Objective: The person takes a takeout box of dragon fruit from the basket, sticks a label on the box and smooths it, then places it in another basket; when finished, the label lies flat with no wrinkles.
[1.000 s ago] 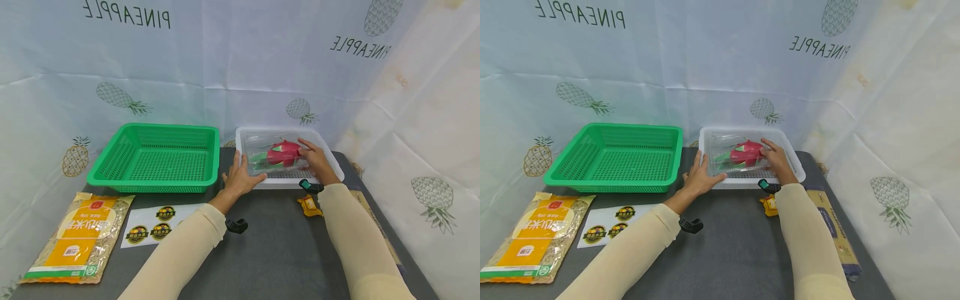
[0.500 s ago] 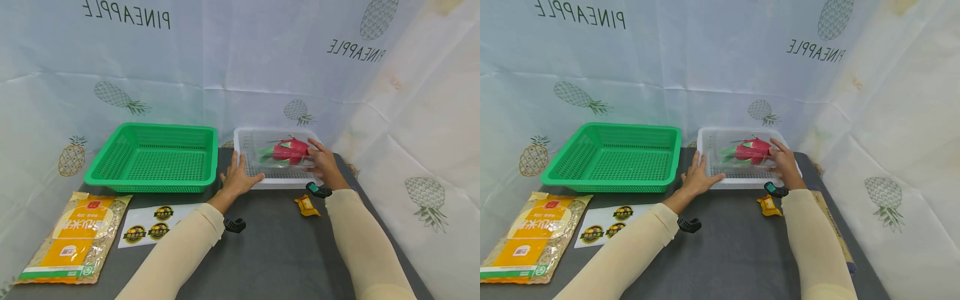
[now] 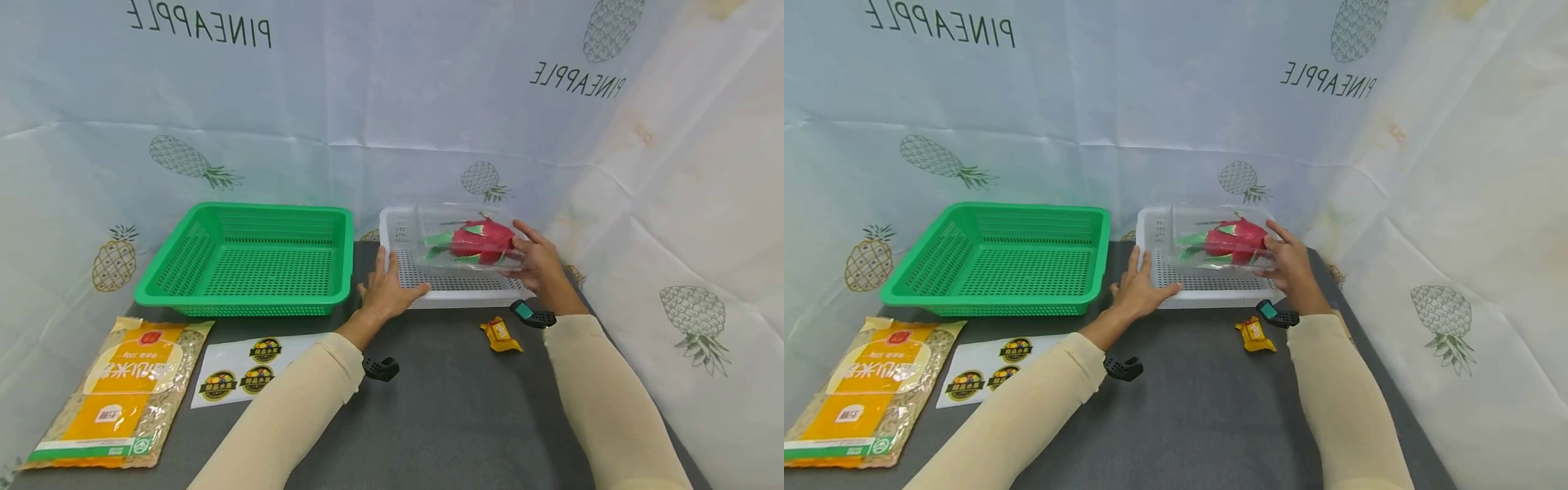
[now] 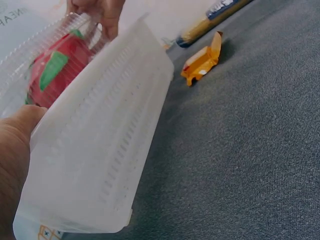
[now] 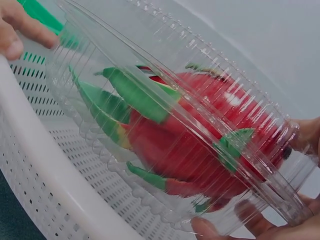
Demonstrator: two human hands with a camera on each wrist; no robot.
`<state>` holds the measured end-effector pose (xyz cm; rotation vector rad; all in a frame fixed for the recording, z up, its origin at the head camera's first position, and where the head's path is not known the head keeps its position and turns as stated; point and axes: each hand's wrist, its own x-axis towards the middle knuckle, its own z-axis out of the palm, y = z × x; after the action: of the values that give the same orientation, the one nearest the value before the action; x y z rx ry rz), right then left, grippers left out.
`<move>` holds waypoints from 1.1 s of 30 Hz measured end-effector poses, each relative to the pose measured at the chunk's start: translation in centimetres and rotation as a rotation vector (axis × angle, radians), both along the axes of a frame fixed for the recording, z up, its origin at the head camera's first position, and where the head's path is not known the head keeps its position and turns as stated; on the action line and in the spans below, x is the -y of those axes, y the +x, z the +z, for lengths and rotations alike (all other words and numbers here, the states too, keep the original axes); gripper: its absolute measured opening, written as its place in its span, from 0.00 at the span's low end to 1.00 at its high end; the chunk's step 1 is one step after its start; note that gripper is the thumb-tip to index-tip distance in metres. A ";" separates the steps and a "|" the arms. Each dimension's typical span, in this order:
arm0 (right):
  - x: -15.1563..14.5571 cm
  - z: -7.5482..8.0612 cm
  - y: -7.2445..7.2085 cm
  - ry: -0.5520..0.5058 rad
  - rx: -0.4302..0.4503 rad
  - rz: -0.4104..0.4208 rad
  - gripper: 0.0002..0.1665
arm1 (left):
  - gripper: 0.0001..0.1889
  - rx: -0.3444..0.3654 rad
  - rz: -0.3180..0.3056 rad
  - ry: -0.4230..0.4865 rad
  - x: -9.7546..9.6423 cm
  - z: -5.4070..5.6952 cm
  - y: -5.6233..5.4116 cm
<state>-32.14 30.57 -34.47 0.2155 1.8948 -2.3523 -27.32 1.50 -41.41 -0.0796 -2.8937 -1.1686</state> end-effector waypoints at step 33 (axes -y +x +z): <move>0.7 4.8 5.5 0.006 -0.125 0.074 0.36 | 0.42 0.060 -0.038 0.823 1.1 8.1 2.6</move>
<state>-26.60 29.88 -29.65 -0.0006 1.9286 -2.3624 -24.75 0.35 -33.34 -0.0820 -2.2166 -2.2659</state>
